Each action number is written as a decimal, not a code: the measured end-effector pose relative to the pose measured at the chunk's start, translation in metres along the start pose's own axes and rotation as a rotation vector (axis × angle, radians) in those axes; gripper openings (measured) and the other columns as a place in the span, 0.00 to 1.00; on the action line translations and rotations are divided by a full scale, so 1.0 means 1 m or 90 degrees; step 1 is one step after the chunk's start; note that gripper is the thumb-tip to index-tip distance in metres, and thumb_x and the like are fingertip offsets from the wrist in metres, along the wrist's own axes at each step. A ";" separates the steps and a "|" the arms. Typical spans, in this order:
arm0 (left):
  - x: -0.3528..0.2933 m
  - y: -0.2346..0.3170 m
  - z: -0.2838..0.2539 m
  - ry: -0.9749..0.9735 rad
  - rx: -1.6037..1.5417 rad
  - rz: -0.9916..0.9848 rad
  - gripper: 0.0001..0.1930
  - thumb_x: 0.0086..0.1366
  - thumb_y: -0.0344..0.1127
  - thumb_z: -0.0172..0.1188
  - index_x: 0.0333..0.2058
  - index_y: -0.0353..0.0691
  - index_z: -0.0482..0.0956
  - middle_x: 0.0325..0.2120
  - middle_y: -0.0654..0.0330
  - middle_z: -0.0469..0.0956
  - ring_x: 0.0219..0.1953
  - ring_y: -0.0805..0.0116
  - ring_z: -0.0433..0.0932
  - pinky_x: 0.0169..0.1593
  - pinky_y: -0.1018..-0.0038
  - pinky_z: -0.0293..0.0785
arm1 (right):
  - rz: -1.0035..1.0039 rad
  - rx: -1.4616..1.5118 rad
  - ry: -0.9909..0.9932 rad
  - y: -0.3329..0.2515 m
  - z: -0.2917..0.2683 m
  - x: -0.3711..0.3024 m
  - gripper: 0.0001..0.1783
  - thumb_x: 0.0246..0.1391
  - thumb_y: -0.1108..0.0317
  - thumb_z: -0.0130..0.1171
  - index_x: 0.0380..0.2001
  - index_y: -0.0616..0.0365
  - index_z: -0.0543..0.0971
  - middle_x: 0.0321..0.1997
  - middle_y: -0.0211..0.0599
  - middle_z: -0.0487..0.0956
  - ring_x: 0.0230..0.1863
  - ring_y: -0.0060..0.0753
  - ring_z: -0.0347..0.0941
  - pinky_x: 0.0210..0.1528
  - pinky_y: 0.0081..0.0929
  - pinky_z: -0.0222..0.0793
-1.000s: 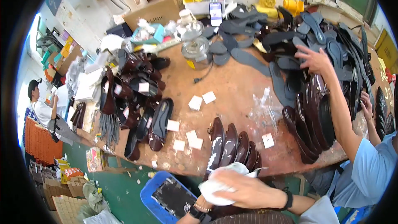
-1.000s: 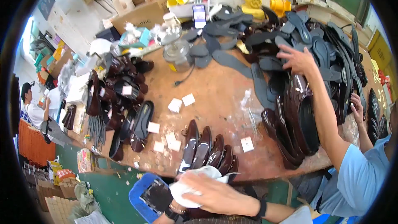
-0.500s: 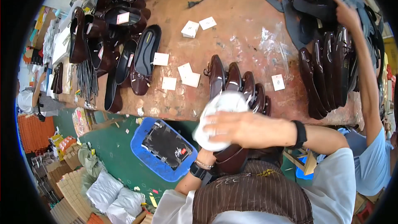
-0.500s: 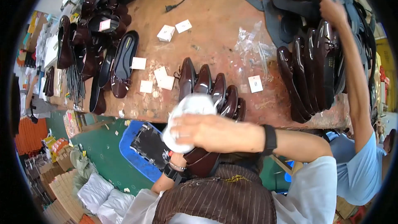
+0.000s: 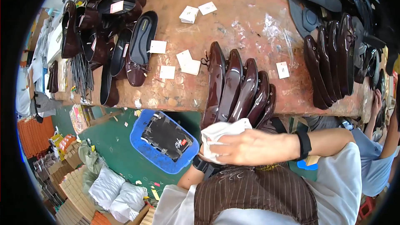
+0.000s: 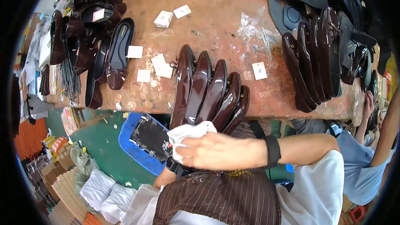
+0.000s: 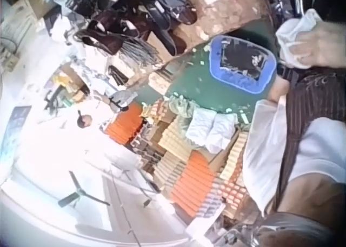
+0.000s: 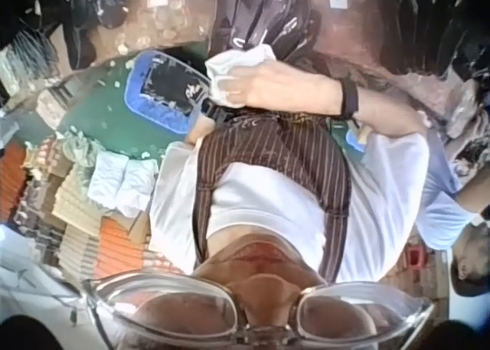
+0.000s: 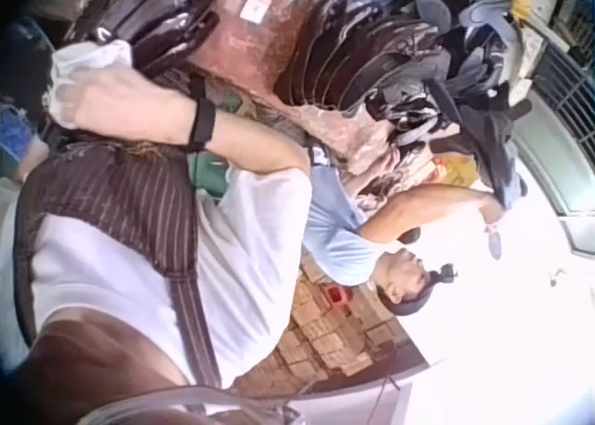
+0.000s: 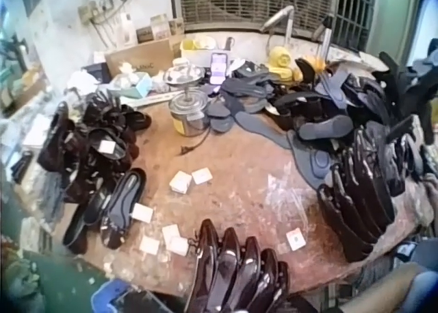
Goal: Polishing a batch of burgundy leather loafers at a manufacturing workbench, including cleaning surfaces and applying stickers.
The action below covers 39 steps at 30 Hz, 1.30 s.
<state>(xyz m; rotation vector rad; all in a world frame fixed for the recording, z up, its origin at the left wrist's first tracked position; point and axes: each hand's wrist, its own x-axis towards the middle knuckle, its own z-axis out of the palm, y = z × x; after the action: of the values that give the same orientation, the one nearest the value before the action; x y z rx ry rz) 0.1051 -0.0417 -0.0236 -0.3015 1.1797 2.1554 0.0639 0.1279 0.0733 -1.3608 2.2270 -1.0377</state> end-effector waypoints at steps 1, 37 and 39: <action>0.003 0.000 0.000 -0.002 0.005 0.001 0.32 0.57 0.34 0.69 0.60 0.32 0.70 0.53 0.48 0.76 0.54 0.56 0.77 0.58 0.64 0.72 | 0.018 0.056 0.007 0.007 -0.003 -0.003 0.22 0.48 0.76 0.56 0.49 0.60 0.79 0.55 0.42 0.79 0.61 0.47 0.74 0.65 0.38 0.71; -0.008 -0.009 -0.001 0.043 0.329 0.156 0.39 0.55 0.37 0.73 0.64 0.32 0.67 0.60 0.47 0.71 0.63 0.53 0.71 0.67 0.62 0.64 | 0.417 -0.102 0.512 0.059 -0.011 -0.079 0.27 0.39 0.88 0.51 0.46 0.62 0.83 0.50 0.49 0.78 0.53 0.56 0.74 0.57 0.43 0.71; -0.010 -0.014 -0.008 0.040 0.363 0.196 0.40 0.55 0.37 0.74 0.64 0.32 0.67 0.61 0.47 0.70 0.63 0.53 0.71 0.67 0.62 0.63 | 0.306 -0.029 0.542 0.085 -0.018 -0.083 0.30 0.39 0.89 0.48 0.49 0.64 0.81 0.49 0.53 0.78 0.52 0.58 0.75 0.58 0.41 0.70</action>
<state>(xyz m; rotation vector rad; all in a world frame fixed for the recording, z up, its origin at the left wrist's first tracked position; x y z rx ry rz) 0.1210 -0.0473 -0.0320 0.0705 1.9098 1.9517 0.0401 0.2312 0.0163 -0.3217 2.9433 -1.5505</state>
